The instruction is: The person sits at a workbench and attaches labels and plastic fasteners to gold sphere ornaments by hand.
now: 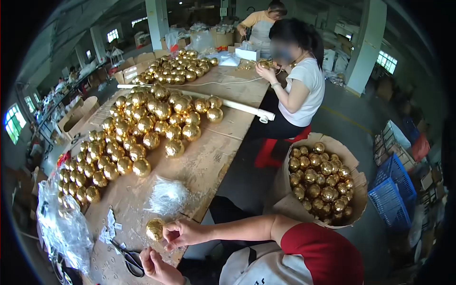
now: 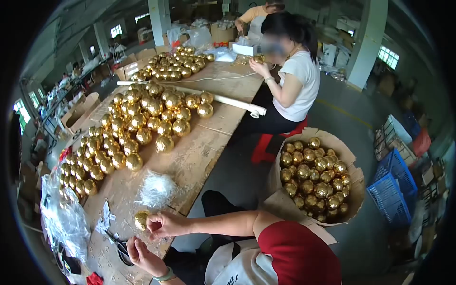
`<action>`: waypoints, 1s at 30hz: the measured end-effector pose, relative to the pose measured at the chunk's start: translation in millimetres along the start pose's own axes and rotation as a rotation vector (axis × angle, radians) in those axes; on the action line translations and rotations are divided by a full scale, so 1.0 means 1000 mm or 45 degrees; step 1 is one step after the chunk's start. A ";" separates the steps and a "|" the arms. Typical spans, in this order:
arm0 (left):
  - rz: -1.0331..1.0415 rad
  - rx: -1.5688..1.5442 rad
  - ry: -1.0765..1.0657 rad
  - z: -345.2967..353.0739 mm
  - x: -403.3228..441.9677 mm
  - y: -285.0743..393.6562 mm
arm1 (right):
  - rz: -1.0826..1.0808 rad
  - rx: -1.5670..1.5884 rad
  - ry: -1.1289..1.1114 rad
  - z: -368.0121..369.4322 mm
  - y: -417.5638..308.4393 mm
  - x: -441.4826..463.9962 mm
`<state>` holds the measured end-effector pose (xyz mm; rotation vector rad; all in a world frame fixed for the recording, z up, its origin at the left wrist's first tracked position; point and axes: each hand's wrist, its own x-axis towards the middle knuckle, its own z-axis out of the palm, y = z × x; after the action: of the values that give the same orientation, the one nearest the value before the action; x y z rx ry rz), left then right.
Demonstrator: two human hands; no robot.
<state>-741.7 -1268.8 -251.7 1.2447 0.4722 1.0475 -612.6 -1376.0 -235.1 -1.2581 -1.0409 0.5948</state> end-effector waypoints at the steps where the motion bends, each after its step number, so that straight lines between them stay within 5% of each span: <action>1: -0.006 -0.005 0.058 0.002 0.000 0.003 | -0.009 -0.003 0.004 -0.003 -0.002 -0.001; 3: 0.017 -0.006 0.045 0.000 0.002 0.006 | 0.187 0.502 -0.107 -0.007 -0.010 -0.004; 6: 0.044 -0.012 0.063 0.001 0.002 0.011 | 0.187 0.672 -0.103 -0.011 -0.019 -0.006; 10: 0.221 0.135 -0.012 0.017 -0.001 0.027 | 0.197 0.623 -0.111 -0.007 -0.005 0.002; 12: 0.296 0.234 -0.055 0.017 -0.002 0.027 | -0.344 0.208 0.069 -0.002 -0.001 0.007; 15: 0.299 0.317 -0.237 0.012 -0.001 0.019 | -0.404 0.158 0.024 -0.004 -0.014 0.010; 18: 0.207 0.236 -0.160 0.020 -0.005 0.022 | -0.185 0.140 -0.058 -0.003 -0.021 0.009; 30: 0.034 0.132 -0.285 0.009 -0.003 0.022 | -0.127 0.077 -0.091 -0.001 -0.012 0.011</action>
<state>-744.5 -1276.8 -229.2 1.4453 0.3415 0.9018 -609.1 -1370.4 -220.3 -1.1320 -1.1301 0.5933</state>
